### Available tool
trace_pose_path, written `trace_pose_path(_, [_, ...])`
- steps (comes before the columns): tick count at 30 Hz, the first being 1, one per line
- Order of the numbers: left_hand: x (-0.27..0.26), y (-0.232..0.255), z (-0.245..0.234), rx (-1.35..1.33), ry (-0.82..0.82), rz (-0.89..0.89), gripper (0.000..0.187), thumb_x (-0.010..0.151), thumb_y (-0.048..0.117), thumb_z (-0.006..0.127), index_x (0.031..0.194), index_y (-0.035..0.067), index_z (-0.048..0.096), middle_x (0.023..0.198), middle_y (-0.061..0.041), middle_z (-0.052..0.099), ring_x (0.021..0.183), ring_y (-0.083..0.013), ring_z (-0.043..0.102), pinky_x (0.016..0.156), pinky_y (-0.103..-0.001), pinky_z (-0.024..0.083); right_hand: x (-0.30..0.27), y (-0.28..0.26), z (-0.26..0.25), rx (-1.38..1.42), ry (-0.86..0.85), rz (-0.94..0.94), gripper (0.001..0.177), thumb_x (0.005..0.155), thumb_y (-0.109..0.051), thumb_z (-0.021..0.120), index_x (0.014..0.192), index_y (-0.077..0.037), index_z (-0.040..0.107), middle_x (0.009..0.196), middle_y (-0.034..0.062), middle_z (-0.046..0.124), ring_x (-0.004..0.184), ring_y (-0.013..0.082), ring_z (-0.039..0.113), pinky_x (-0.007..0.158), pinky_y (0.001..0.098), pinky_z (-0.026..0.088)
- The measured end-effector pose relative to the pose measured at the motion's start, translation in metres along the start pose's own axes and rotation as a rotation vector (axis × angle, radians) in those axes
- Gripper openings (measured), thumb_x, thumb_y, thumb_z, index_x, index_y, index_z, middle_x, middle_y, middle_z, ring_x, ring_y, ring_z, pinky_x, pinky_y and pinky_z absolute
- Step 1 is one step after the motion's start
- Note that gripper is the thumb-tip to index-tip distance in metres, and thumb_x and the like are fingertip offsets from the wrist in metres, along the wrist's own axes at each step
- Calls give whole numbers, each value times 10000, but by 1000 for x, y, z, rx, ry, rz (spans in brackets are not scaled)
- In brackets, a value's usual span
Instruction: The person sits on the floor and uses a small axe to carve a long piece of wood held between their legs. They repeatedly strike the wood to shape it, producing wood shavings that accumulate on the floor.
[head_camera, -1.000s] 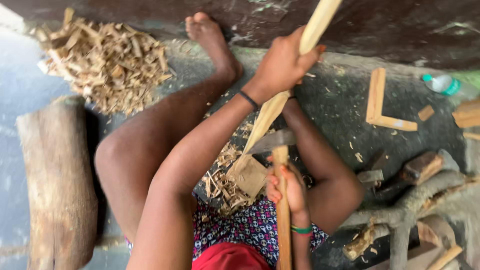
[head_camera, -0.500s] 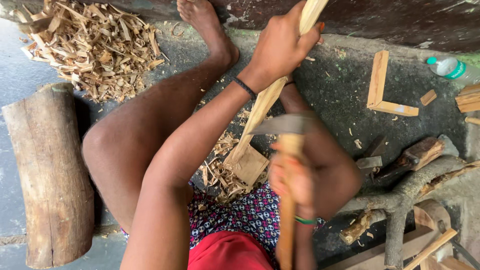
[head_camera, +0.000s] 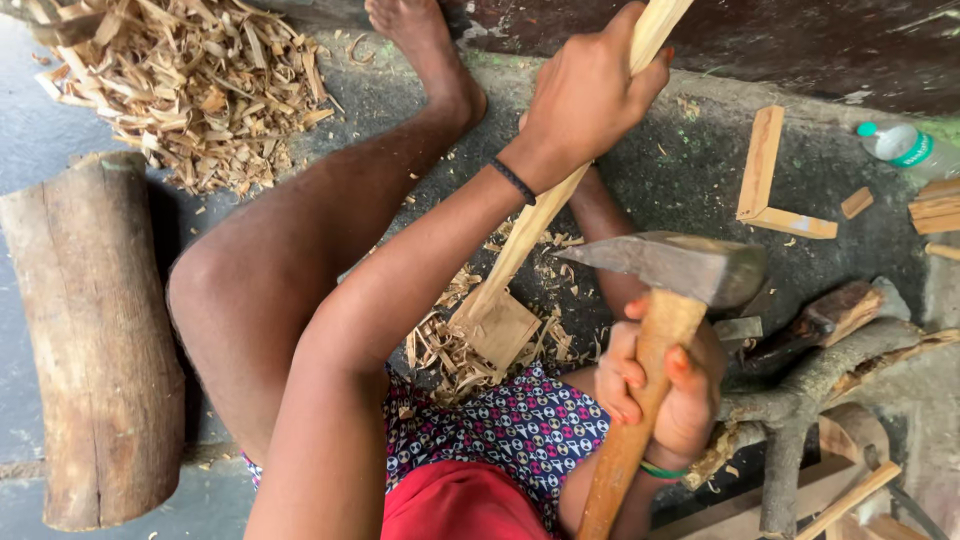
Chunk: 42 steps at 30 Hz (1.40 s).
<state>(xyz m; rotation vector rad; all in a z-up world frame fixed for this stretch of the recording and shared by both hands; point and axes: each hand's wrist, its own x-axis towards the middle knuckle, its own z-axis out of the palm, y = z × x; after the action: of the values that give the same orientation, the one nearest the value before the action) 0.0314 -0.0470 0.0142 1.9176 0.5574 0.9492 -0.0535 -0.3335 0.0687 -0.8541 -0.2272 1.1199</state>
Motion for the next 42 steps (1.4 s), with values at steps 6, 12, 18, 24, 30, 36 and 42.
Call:
trace_pose_path(6, [2,-11,8,4,0,21,494,941,385,690,1338,120,562,843,-201,738,802,-410,732,748,-522,590,32,67,-50,38,109,207,445,1041,-371,563,1326,-43,468,751,28,454,453,98,427,399,254,389])
trace_pose_path(12, [1,-7,10,0,13,6,429,933,368,684,1287,146,589,853,-195,747,822,-424,727,735,-540,574,29,54,-40,-58,179,155,485,1026,-380,577,1334,-21,471,758,30,448,453,90,416,398,249,384])
trace_pose_path(18, [1,-3,6,32,22,-8,473,907,383,687,1281,111,588,821,-213,736,784,-432,719,718,-547,570,2,-16,-15,69,-58,-22,544,1035,-365,627,1414,-5,474,778,37,435,491,141,437,449,304,401])
trace_pose_path(24, [1,-6,9,46,15,11,463,916,374,681,1286,112,584,808,-201,741,784,-429,721,737,-551,566,15,13,-51,99,35,171,522,1012,-378,593,1391,-40,470,765,28,450,482,128,445,433,291,408])
trace_pose_path(30, [3,-6,13,70,54,11,483,901,382,694,1285,115,574,821,-208,733,795,-430,711,729,-541,568,33,76,-70,31,179,304,414,1018,-371,526,1282,-54,496,754,38,475,430,100,433,381,259,401])
trace_pose_path(36, [0,-10,9,24,18,14,466,942,380,677,1316,119,581,838,-208,737,812,-424,720,736,-532,575,23,25,-42,103,148,211,483,961,-398,606,1306,-80,493,781,35,475,451,130,445,384,280,401])
trace_pose_path(42, [1,-8,4,9,2,23,483,934,368,671,1325,101,574,829,-213,734,802,-429,721,731,-537,574,11,-40,-27,90,-139,-12,484,1028,-343,647,1367,-28,503,791,47,478,486,148,449,439,310,411])
